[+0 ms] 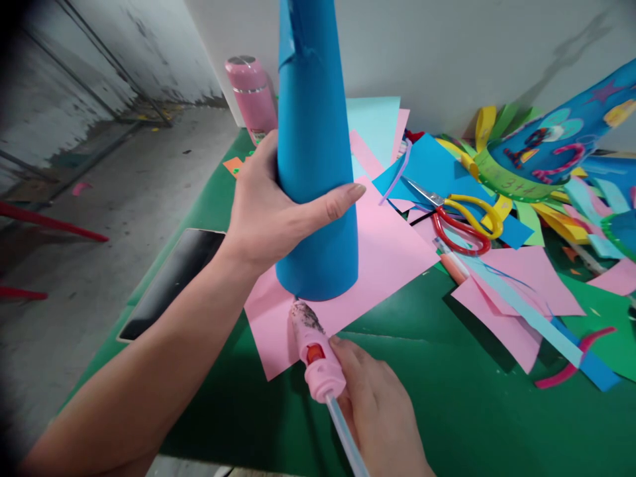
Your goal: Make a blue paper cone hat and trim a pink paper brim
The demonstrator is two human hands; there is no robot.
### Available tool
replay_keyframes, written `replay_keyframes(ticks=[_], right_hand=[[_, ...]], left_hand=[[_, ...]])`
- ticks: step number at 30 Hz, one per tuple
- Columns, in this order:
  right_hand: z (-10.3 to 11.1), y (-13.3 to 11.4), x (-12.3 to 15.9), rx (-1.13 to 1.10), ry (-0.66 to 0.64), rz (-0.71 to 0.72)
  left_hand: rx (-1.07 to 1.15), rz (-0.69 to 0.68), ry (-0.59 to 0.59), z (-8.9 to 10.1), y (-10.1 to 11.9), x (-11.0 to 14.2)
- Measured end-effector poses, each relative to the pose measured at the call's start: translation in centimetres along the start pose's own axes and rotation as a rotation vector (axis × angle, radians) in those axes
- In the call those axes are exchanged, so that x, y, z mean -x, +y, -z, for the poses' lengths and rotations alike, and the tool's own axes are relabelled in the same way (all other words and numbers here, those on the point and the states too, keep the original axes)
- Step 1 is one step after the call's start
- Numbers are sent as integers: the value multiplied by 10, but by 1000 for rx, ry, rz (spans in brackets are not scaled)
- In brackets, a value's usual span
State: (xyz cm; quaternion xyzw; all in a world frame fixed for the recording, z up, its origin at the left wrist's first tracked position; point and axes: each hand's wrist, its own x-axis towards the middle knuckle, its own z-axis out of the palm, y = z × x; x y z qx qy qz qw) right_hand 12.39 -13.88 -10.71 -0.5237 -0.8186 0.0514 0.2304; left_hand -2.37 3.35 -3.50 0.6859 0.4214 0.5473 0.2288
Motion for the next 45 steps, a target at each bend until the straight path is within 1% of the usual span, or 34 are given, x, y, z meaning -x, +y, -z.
replay_keyframes(ticks=[3, 7, 12, 16, 18, 23, 28, 31, 34, 39, 45], right_hand=[[-2, 0, 3, 0, -8, 20], [-5, 0, 8, 28, -36, 20], [-11, 1, 13, 28, -80, -17], [-13, 3, 15, 31, -79, -13], [-12, 3, 16, 33, -80, -14], [-11, 2, 17, 33, -89, -18], [-12, 5, 20, 7, -97, -19], [-11, 6, 22, -9, -99, -34], [-8, 5, 22, -24, -97, -42], [-5, 7, 19, -52, -100, -40], [-2, 8, 14, -18, -55, 11]], left_hand=[[6, -4, 8, 0, 0, 0], [29, -47, 12, 1, 0, 0], [30, -14, 24, 0, 2, 0], [61, -38, 21, -1, 3, 0], [61, -34, 20, -1, 3, 0], [25, 29, 28, -1, 3, 0], [38, 4, 14, -1, 3, 1], [49, 12, 1, 0, 4, 1], [52, 13, 13, 0, 4, 2], [51, -28, 19, -1, 4, 2], [62, -11, 23, -1, 5, 1]])
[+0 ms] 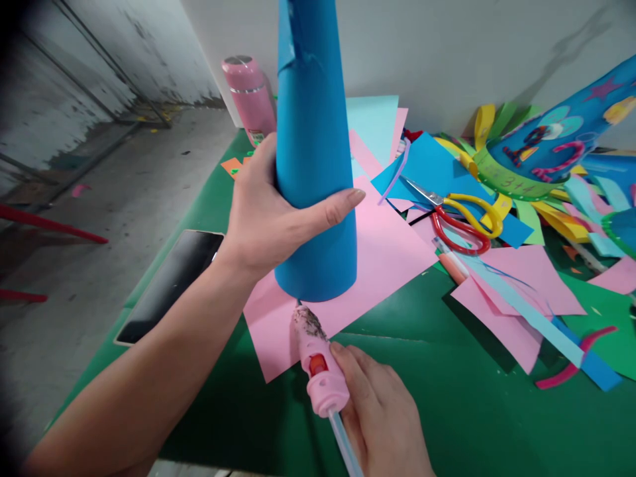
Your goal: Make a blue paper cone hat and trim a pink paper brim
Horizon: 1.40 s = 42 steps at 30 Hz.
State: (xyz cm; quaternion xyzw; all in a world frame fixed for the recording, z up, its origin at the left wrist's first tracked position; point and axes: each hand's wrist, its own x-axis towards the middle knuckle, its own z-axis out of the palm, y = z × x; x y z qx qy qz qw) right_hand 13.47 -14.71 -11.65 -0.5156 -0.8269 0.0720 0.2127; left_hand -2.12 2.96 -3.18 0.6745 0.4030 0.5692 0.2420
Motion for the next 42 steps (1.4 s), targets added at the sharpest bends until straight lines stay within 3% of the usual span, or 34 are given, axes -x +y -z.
replay_keyframes(ticks=[29, 42], right_hand=[[16, 4, 2, -32, -3, -40], [19, 8, 8, -61, -16, -125]], left_hand=[[-10, -41, -15, -2, -6, 1], [-84, 74, -24, -1, 3, -1]])
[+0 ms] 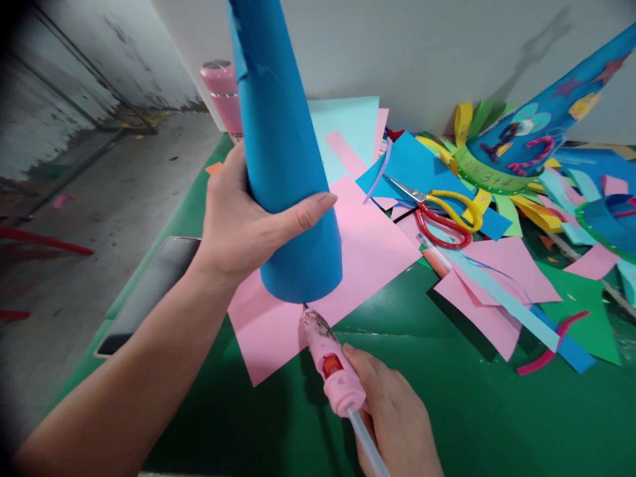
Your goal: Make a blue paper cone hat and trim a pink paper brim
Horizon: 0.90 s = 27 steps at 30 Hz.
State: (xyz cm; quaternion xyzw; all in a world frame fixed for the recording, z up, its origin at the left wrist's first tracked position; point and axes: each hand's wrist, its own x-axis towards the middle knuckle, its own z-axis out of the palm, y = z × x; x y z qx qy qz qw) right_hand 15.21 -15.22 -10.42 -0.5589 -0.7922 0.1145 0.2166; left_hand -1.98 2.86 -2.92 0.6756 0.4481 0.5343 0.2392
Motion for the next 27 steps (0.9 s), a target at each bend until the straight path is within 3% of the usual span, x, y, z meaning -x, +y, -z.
replay_keyframes(ticks=[14, 27], right_hand=[[-1, 3, 2, -87, -12, -124], [3, 3, 6, -76, -15, -134]], left_hand=[[-29, 15, 18, 1, 3, -1], [-27, -10, 18, 1, 1, -1]])
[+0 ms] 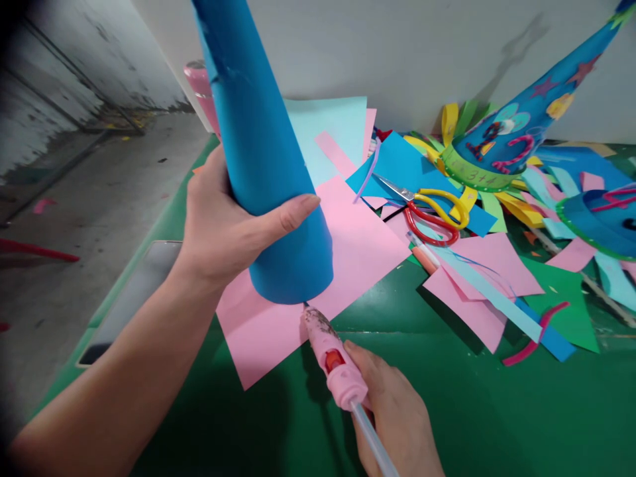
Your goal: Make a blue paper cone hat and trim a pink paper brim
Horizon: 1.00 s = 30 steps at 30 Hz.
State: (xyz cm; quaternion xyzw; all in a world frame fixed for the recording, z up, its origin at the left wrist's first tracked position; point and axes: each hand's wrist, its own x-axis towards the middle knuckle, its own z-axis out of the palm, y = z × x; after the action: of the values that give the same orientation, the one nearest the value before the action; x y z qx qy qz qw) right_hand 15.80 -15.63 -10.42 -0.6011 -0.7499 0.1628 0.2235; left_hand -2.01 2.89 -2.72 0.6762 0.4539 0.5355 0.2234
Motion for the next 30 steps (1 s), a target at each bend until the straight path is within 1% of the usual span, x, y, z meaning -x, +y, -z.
replay_keyframes(ticks=[5, 11, 18, 22, 27, 30], right_hand=[[0, 2, 0, -21, -27, -48], [-3, 6, 3, -25, -38, -78], [0, 4, 6, -47, -86, -129], [-1, 5, 9, -35, -49, -128], [-3, 6, 8, -16, 2, -55], [-4, 6, 7, 0, 53, -30]], left_hand=[[20, -17, -12, -1, -1, 1], [24, 10, -11, -3, -1, 1], [15, 25, -22, -1, 1, 1], [23, 8, -20, -1, 0, 1], [14, 29, -33, 0, 2, 1], [10, 41, -43, 0, 3, 1]])
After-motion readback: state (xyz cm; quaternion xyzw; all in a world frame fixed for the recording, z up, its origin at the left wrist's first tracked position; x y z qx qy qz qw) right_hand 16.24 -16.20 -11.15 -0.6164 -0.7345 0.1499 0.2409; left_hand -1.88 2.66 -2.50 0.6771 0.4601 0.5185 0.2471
